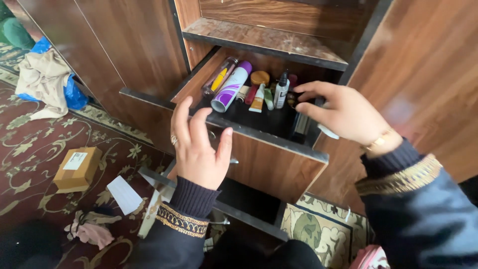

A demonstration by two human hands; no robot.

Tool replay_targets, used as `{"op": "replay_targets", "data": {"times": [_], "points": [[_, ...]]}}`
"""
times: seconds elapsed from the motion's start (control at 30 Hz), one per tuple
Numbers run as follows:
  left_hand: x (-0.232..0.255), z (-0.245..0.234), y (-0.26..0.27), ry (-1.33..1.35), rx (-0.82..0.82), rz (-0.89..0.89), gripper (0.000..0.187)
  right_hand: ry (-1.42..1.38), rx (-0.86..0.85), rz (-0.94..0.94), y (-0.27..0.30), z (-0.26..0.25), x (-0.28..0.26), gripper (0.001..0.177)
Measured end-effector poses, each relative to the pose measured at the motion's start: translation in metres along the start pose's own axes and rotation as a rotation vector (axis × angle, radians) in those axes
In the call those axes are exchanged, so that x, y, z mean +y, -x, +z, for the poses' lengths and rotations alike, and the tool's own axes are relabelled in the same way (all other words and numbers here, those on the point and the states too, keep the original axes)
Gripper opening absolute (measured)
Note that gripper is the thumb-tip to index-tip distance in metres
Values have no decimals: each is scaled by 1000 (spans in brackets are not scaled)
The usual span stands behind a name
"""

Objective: Wiping down cosmetic products and jewelry with a cloth and organizing them into a drawer.

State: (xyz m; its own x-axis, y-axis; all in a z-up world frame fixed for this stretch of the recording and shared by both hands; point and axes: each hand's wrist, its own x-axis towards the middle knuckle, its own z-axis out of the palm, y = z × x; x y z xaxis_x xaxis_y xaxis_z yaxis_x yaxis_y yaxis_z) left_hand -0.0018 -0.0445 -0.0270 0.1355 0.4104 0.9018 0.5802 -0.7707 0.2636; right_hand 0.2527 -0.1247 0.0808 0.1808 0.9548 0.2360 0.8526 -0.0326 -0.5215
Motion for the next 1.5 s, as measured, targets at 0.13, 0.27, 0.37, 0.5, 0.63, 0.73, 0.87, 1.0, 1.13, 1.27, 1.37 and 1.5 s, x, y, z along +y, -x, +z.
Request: {"op": "replay_targets", "data": {"times": [0.13,0.27,0.37,0.5,0.63,0.73,0.87,1.0,1.13,1.27,1.37,1.5], "points": [[17,-11,20,46,-10,-74,47,-37,103,85,60,-11,-23,32],[19,-12,31,102,-70,-112,52,179,438,-351,104,10,-8,22],[17,-14,30,115,-103,-78,55,318,589,-455,130,36,-6,12],[-1,-22,22,143,-296,-5,61,593,589,-491,138,74,-18,24],[-46,-24,29,100,-542,-17,69,863,488,-326,118,104,1,62],[-74,-47,49,17,-429,-52,57,971,522,-206,104,114,12,69],[-112,-89,103,23,-345,-260,51,1136,517,-145,91,117,23,78],[-138,-126,161,22,-389,-503,46,1139,434,-79,69,118,40,90],[-144,-148,220,0,-371,-825,44,1208,499,-261,95,146,-7,70],[-178,-133,315,-22,-399,-933,41,1044,-78,-224,142,208,-57,75],[-200,-110,376,-43,-419,-967,40,1090,48,-418,151,239,-29,67],[-209,-86,407,-8,-506,-1026,43,1149,87,-417,146,240,-24,62]]}}
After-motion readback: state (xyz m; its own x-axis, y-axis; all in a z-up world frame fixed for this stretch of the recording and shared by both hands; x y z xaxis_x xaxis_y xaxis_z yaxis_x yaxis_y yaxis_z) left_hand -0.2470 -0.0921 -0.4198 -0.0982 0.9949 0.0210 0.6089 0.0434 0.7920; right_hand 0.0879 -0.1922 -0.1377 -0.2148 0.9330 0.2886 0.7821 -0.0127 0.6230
